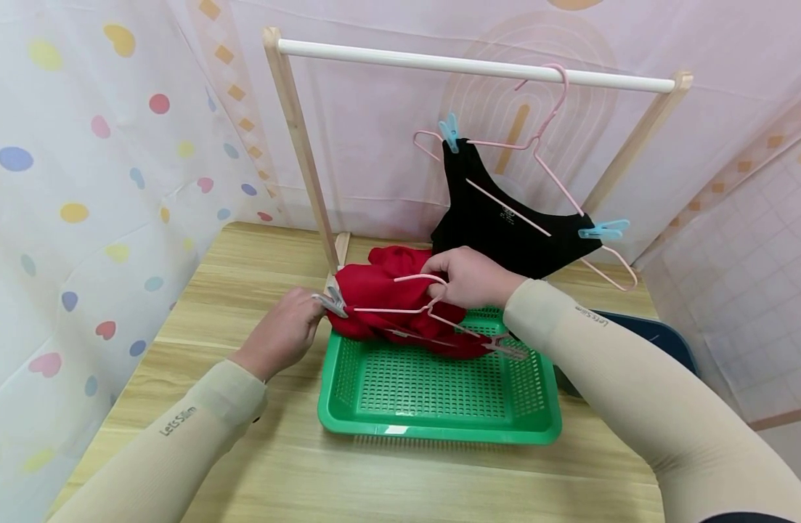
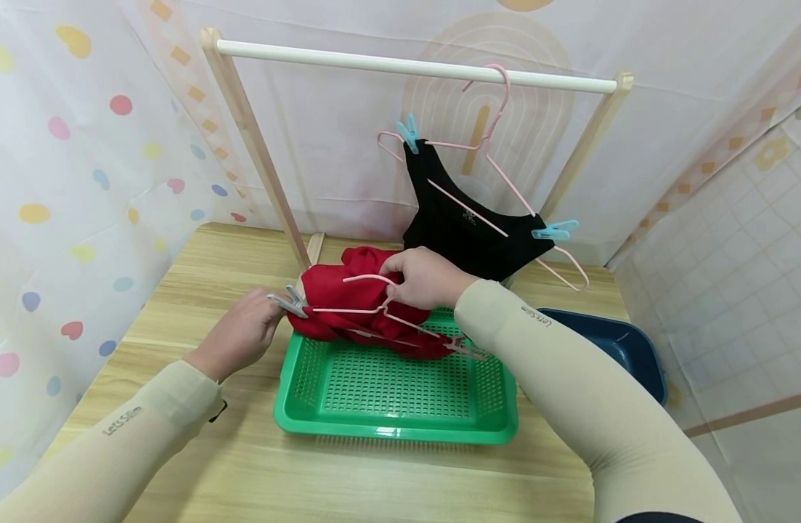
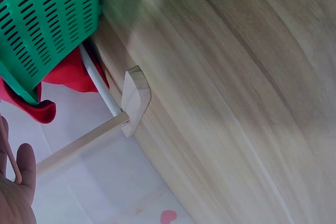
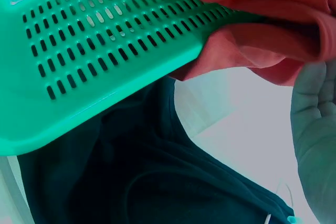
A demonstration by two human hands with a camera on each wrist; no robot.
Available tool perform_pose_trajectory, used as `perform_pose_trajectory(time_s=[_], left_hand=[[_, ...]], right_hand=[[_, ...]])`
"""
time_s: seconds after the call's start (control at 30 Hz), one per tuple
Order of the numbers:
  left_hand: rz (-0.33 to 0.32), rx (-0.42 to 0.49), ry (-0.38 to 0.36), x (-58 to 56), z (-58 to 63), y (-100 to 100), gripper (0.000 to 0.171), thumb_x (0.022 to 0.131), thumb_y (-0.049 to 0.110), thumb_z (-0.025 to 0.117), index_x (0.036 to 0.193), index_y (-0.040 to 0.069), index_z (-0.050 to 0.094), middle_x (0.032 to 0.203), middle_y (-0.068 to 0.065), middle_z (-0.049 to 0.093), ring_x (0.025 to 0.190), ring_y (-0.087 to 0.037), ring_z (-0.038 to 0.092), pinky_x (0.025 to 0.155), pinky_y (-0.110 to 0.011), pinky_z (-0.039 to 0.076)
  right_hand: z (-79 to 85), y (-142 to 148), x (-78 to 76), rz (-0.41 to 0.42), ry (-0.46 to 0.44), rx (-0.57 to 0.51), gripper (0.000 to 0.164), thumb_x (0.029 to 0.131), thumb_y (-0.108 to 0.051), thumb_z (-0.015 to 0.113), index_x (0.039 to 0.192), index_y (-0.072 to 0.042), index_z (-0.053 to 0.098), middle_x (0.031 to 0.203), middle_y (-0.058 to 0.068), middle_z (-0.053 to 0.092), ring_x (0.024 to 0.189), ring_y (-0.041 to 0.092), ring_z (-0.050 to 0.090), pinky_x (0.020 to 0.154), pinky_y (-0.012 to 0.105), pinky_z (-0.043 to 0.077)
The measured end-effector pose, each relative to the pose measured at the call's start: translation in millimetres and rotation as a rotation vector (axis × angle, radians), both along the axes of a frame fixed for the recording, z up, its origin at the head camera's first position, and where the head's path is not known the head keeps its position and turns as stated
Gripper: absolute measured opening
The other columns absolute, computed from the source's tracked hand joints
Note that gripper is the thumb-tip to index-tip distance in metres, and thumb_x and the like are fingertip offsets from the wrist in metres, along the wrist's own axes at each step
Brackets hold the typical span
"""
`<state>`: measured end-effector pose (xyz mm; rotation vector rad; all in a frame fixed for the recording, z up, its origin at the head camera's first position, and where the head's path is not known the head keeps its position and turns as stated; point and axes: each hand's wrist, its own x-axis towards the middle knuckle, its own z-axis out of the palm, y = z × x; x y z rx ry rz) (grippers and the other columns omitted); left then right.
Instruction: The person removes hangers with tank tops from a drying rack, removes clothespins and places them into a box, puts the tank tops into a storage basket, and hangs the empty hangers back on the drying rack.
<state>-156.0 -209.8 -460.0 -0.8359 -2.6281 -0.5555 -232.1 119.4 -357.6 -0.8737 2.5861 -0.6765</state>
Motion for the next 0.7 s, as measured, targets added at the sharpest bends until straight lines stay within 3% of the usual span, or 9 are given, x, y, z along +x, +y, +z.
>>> perform_pose_trajectory(time_s=[0.2, 0.37, 0.5, 0.57, 0.7], left_hand=[[-0.013, 0.002, 0.011, 0.6, -2.3, -0.5, 0.008, 0.1, 0.001, 0.064, 0.105, 0.001, 0.07, 0.111, -0.015, 0.075, 0.103, -0.032, 0.065, 0.095, -0.047, 0.055], [-0.01, 0.001, 0.001, 1.2, -2.8, -0.5, 0.008, 0.101, 0.002, 0.064, 0.106, 0.002, 0.07, 0.111, -0.014, 0.075, 0.104, -0.032, 0.065, 0.097, -0.048, 0.054], [0.001, -0.006, -0.021, 1.9, -2.2, -0.3, 0.009, 0.101, 0.002, 0.064, 0.108, 0.001, 0.07, 0.113, -0.015, 0.075, 0.105, -0.032, 0.065, 0.098, -0.048, 0.055], [0.006, -0.01, -0.03, 1.9, -2.1, -0.4, 0.009, 0.101, 0.002, 0.064, 0.108, 0.001, 0.07, 0.114, -0.015, 0.075, 0.106, -0.032, 0.065, 0.099, -0.048, 0.055], [0.009, -0.011, -0.036, 1.6, -2.9, -0.8, 0.009, 0.101, 0.003, 0.064, 0.108, 0.001, 0.07, 0.114, -0.014, 0.075, 0.107, -0.032, 0.065, 0.099, -0.048, 0.055]], right_hand=[[-4.3, 0.7, -0.1, 0.049, -0.044, 0.032, 0.011, 0.1, -0.021, 0.072, 0.09, -0.021, 0.075, 0.07, -0.006, 0.06, 0.064, 0.012, 0.046, 0.064, 0.027, 0.043], [-5.8, 1.9, -2.1, 0.066, -0.029, 0.013, 0.021, 0.103, -0.033, 0.07, 0.086, -0.023, 0.079, 0.083, -0.005, 0.067, 0.075, 0.013, 0.054, 0.07, 0.029, 0.048], [-7.9, 1.5, -5.9, 0.034, 0.11, -0.031, 0.023, 0.104, -0.033, 0.067, 0.096, -0.019, 0.083, 0.096, -0.001, 0.071, 0.09, 0.016, 0.062, 0.085, 0.034, 0.053], [-8.7, 1.1, -8.5, -0.008, 0.166, -0.041, 0.022, 0.105, -0.031, 0.066, 0.108, -0.017, 0.083, 0.106, 0.0, 0.071, 0.099, 0.018, 0.063, 0.092, 0.037, 0.053], [-7.4, -1.3, -14.7, -0.064, 0.158, -0.012, 0.028, 0.107, -0.028, 0.063, 0.129, -0.015, 0.075, 0.122, 0.006, 0.065, 0.111, 0.023, 0.06, 0.099, 0.04, 0.052]])
